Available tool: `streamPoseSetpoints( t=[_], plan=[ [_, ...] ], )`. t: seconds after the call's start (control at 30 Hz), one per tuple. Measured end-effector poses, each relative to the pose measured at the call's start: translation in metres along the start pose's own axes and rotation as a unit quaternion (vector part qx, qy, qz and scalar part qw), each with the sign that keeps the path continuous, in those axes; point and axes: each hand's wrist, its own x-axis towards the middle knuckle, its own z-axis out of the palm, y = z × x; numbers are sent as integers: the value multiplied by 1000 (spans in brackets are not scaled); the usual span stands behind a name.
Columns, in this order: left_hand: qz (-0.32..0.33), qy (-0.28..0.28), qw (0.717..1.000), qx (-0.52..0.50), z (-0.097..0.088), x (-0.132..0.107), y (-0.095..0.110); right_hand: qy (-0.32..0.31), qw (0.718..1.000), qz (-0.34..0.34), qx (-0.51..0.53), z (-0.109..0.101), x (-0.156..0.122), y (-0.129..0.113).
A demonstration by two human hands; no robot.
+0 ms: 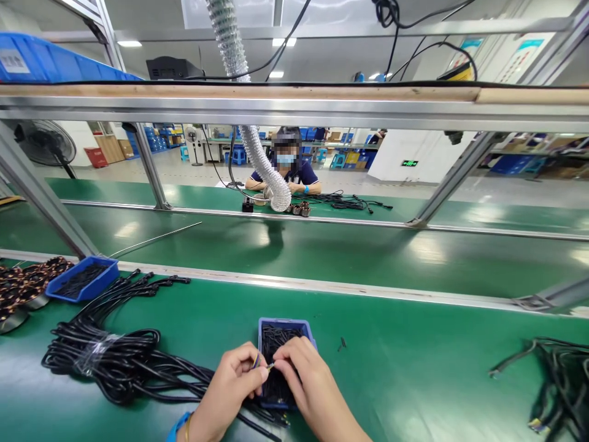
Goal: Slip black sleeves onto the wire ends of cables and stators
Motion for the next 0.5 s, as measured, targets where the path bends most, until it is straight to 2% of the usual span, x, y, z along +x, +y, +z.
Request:
streamPoseSetpoints(
  t=[0.17,0.5],
  plan=[
    [12,12,1000,-20,1,-2,2,26,998,8,60,-8,2,-11],
    [36,6,999,-12,-1,-2,-6,53,994,36,84,-11,1,-10]
  ],
)
